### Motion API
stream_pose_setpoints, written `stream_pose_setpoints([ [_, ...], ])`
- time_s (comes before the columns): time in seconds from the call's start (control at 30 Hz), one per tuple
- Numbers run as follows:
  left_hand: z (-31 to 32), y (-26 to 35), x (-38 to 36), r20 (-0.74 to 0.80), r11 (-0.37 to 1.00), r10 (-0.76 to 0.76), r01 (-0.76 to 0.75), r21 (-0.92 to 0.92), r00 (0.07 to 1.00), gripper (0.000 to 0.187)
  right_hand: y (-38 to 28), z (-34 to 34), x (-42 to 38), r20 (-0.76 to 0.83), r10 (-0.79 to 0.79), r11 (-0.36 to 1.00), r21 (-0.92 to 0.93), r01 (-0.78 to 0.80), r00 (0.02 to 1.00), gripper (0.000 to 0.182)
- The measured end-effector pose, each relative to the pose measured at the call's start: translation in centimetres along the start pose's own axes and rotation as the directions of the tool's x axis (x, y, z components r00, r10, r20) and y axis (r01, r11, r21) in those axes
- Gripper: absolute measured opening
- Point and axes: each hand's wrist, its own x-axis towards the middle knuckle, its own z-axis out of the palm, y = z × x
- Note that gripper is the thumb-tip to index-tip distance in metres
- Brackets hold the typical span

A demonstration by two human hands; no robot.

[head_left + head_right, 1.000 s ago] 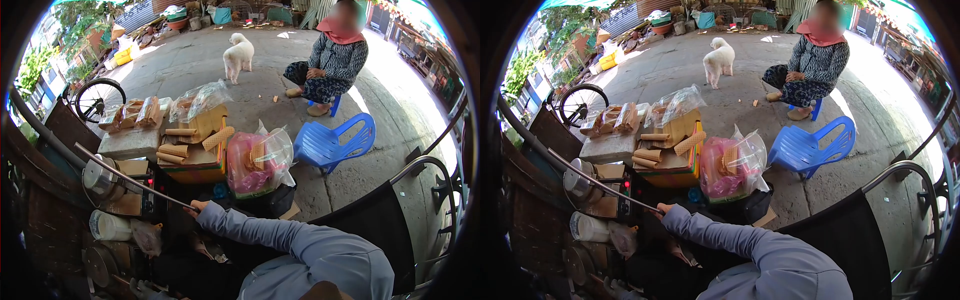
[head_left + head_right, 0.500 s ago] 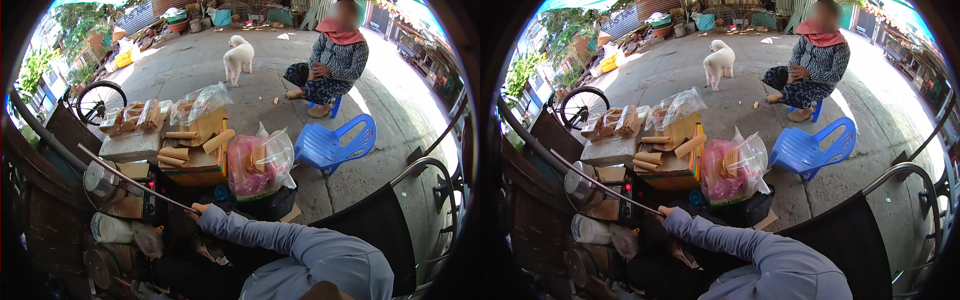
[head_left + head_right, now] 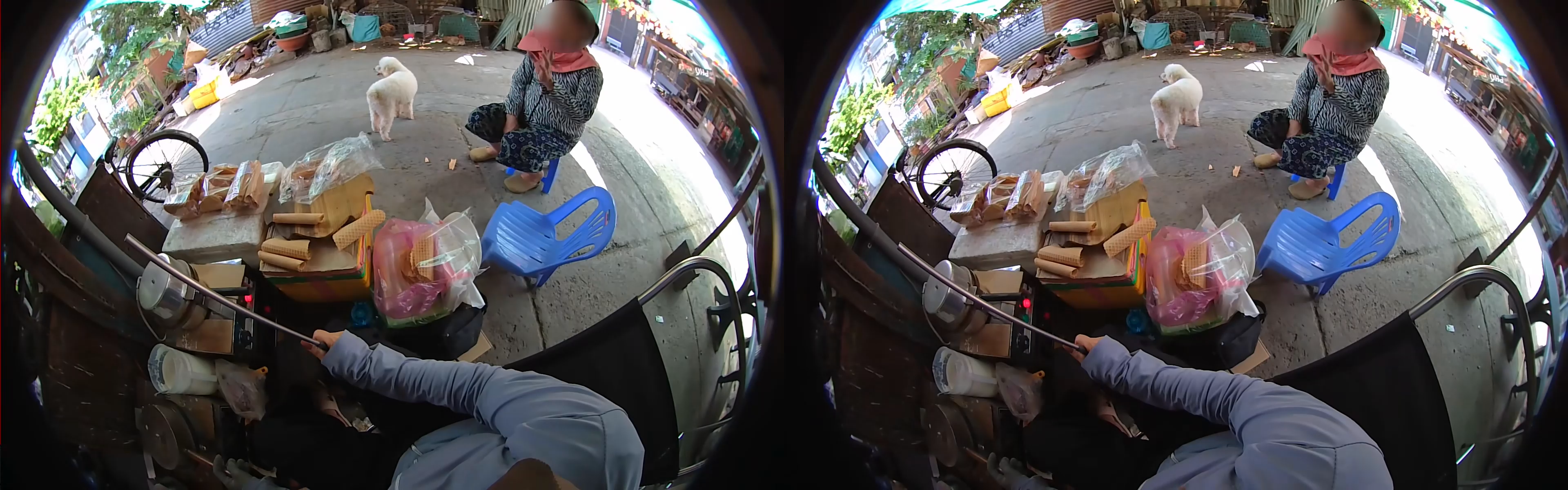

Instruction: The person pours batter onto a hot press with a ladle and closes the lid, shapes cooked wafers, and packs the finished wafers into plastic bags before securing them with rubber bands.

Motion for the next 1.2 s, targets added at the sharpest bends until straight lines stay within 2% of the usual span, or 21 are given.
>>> stream_pose_setpoints([
  [0.07, -0.1, -0.5, 0.2, 0.013, 0.999, -0.011, 0.012, -0.04, 1.0, 0.027, -0.3, -0.1, 0.0, 0.006, 0.007, 1.0, -0.015, -0.007, 1.0, 0.026],
  [0.17, -0.8, 0.1, 0.5, 0.149, 0.99, -0.054, 0.073, -0.124, 0.987, 0.029, -0.5, -0.2, 0.0, 0.007, 0.003, 1.0, -0.029, -0.003, 1.0, 0.025],
  [0.27, -1.0, 0.1, 1.1, 0.176, 0.949, -0.22, 0.252, -0.188, 0.959, 0.031, 0.2, 0.3, 0.1, -0.003, -0.02, 0.999, -0.029, 0.02, 1.0, 0.027],
  [0.37, -0.3, 1.1, 0.5, 0.083, 0.969, -0.199, 0.209, -0.134, 0.976, 0.025, 0.2, 0.3, 0.0, -0.016, -0.025, 1.0, -0.004, 0.025, 1.0, 0.03],
  [0.47, -0.5, 0.1, 2.2, 0.062, 0.825, -0.48, 0.474, -0.309, 0.875, 0.015, 0.0, 0.1, 0.1, -0.016, -0.003, 1.0, -0.004, 0.003, 1.0, 0.033],
  [0.5, 0.4, 0.7, 1.3, -0.088, 0.914, -0.346, 0.314, -0.256, 0.934, 0.014, -0.2, -0.1, 0.1, -0.009, 0.008, 1.0, -0.008, -0.008, 1.0, 0.034],
  [0.53, 2.0, 2.2, -0.4, -0.227, 0.973, -0.189, 0.151, -0.175, 0.955, 0.014, -0.3, -0.2, 0.1, -0.003, 0.019, 1.0, -0.011, -0.019, 1.0, 0.035],
  [0.83, 2.9, 3.9, -1.6, -0.322, 0.991, 0.028, 0.015, 0.132, 0.946, 0.021, -0.2, -0.1, 0.1, -0.018, -0.004, 1.0, -0.002, 0.004, 1.0, 0.037],
  [0.87, 2.3, 4.4, -1.8, -0.214, 0.991, 0.054, -0.026, 0.131, 0.975, 0.021, -0.2, -0.2, 0.1, -0.012, 0.0, 1.0, -0.003, 0.0, 1.0, 0.037],
  [0.97, 0.8, 4.4, -1.6, -0.026, 0.993, -0.062, 0.064, 0.097, 0.998, 0.022, -0.5, -0.3, 0.1, 0.011, 0.019, 1.0, -0.009, -0.019, 1.0, 0.038],
  [1.07, 0.7, 3.9, -1.3, -0.016, 0.992, -0.048, 0.049, 0.116, 0.999, 0.023, -0.5, -0.4, 0.1, 0.036, 0.043, 0.999, -0.017, -0.043, 0.998, 0.04],
  [1.17, 0.6, 4.0, -1.4, -0.007, 0.991, -0.126, 0.126, 0.05, 0.992, 0.023, -0.4, -0.4, 0.1, 0.036, 0.043, 0.999, -0.015, -0.043, 0.998, 0.041],
  [1.2, 0.6, 3.9, -1.4, 0.001, 0.993, -0.102, 0.102, 0.058, 0.995, 0.023, -0.4, -0.3, 0.1, 0.034, 0.041, 0.999, -0.013, -0.041, 0.999, 0.041],
])
